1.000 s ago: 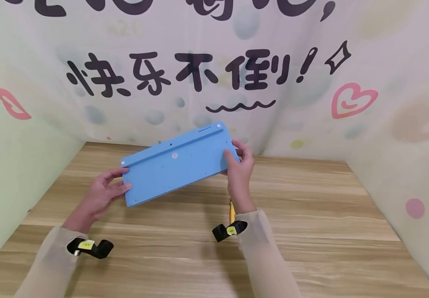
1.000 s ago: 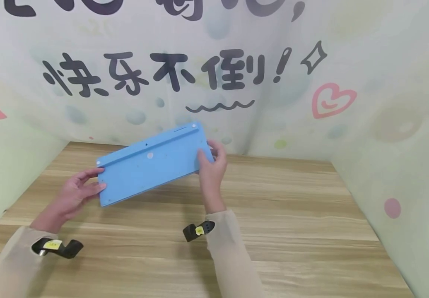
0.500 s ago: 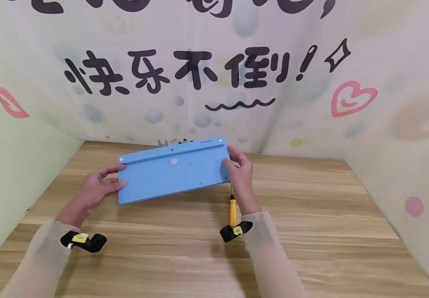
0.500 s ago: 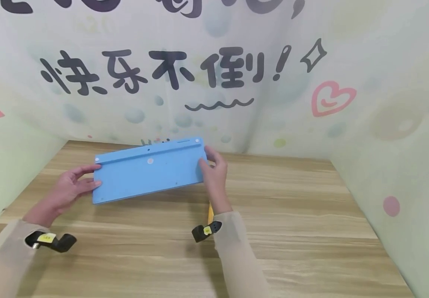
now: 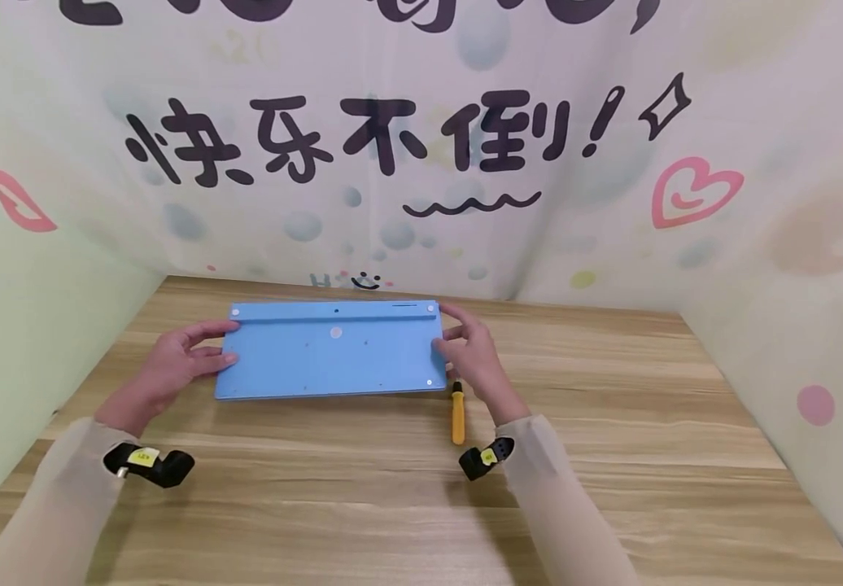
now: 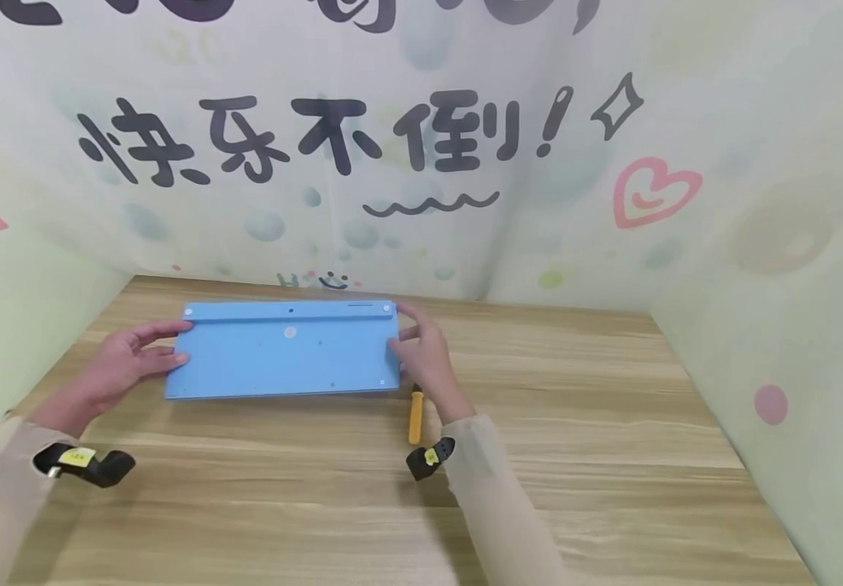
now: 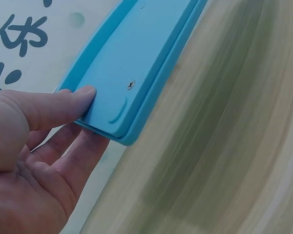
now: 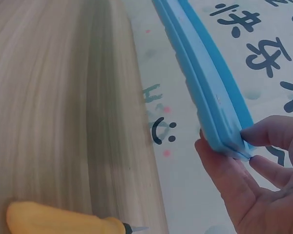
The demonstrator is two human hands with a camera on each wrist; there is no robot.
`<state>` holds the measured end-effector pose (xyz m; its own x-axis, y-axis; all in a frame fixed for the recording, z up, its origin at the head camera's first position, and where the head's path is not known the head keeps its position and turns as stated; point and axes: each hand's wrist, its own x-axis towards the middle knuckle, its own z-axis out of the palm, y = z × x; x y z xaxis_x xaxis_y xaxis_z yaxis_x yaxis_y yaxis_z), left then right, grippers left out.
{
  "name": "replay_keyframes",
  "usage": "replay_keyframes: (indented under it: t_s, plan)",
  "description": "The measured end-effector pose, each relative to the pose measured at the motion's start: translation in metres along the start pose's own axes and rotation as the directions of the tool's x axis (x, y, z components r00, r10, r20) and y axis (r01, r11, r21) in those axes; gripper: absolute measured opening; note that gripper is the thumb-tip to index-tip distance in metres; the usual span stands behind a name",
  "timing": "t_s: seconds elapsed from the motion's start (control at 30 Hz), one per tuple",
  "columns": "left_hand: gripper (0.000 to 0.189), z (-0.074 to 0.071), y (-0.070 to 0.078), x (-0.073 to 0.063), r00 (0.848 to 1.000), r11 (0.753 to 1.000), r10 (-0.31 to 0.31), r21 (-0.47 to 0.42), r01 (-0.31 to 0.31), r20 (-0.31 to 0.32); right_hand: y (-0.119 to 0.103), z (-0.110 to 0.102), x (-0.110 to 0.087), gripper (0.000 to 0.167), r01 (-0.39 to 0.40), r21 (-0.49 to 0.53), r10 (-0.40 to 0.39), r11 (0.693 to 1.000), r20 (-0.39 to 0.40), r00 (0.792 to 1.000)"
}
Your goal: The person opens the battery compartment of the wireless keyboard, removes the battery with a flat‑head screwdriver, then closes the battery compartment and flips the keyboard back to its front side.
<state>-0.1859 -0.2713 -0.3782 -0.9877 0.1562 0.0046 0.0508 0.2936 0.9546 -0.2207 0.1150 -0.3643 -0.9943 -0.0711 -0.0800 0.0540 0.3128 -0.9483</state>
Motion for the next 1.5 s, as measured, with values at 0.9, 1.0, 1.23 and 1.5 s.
replay_keyframes:
  t_s: [0.9, 1.0, 1.23, 1.5]
  plan:
    - [0.055, -0.008, -0.019, 0.007, 0.98, 0.971, -0.138, 0.214, 0.106, 0.142, 0.031, 0.022, 0.0, 0.068, -0.029, -0.178, 0.08, 0.984, 0.285, 0.955]
    - [0.054, -0.007, -0.023, 0.007, 0.978, 0.964, -0.148, 0.24, 0.111, 0.145, 0.033, 0.025, 0.001, 0.067, -0.037, -0.21, 0.1, 0.977, 0.297, 0.95]
    - [0.054, -0.006, -0.029, 0.007, 0.973, 0.956, -0.176, 0.26, 0.132, 0.152, 0.039, 0.028, 0.003, 0.065, -0.022, -0.251, 0.103, 0.968, 0.314, 0.944]
    - [0.054, -0.002, -0.028, 0.007, 0.972, 0.956, -0.183, 0.259, 0.141, 0.146, 0.04, 0.03, 0.007, 0.065, -0.014, -0.308, 0.109, 0.951, 0.293, 0.95]
